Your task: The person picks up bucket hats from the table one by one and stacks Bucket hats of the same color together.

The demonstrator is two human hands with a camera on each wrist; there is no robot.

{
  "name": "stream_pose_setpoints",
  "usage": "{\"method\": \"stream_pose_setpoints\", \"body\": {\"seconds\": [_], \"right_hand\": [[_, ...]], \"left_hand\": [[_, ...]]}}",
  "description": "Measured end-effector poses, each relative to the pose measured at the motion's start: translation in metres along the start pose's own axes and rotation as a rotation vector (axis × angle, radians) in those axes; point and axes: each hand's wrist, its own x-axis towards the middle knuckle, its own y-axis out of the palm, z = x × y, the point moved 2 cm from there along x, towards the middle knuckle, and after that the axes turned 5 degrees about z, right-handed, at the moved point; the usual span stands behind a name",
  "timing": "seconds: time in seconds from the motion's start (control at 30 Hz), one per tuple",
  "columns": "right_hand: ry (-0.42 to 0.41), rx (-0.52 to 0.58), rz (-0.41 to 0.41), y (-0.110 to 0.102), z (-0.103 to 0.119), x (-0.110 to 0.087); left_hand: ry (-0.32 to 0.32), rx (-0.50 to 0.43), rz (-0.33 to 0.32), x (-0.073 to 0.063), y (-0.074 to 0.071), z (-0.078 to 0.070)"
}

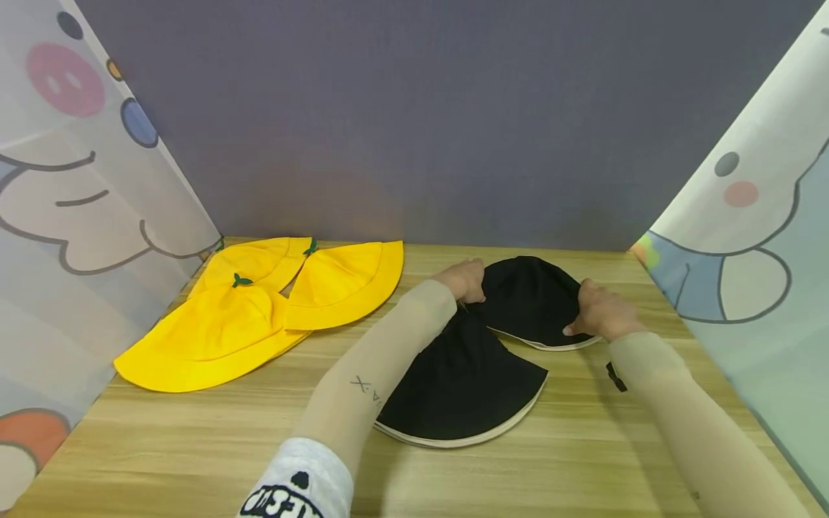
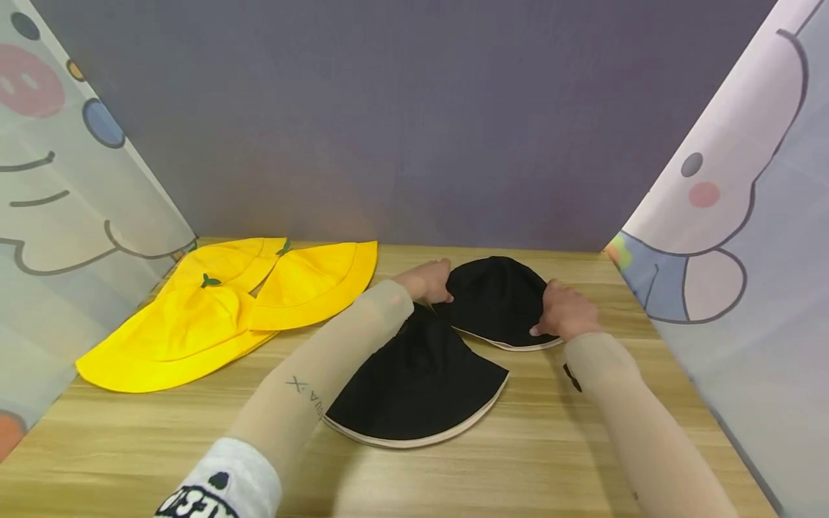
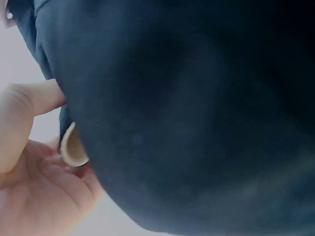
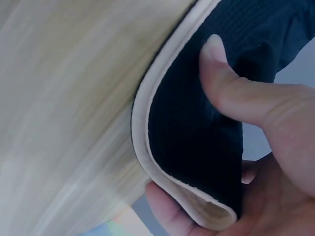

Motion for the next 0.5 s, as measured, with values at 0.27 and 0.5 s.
{"method": "stream_pose_setpoints", "body": {"seconds": [0.27, 0.5], "right_hand": [[-0.049, 0.041, 0.026, -0.012, -0.001, -0.003], [-0.107, 0.036, 0.038, -0.024, -0.005, -0.008]], "left_hand": [[0.057, -0.024, 0.010, -0.005, -0.008, -0.004], [0.101, -0.027, 0.026, -0.005, -0.015, -0.001]]}}
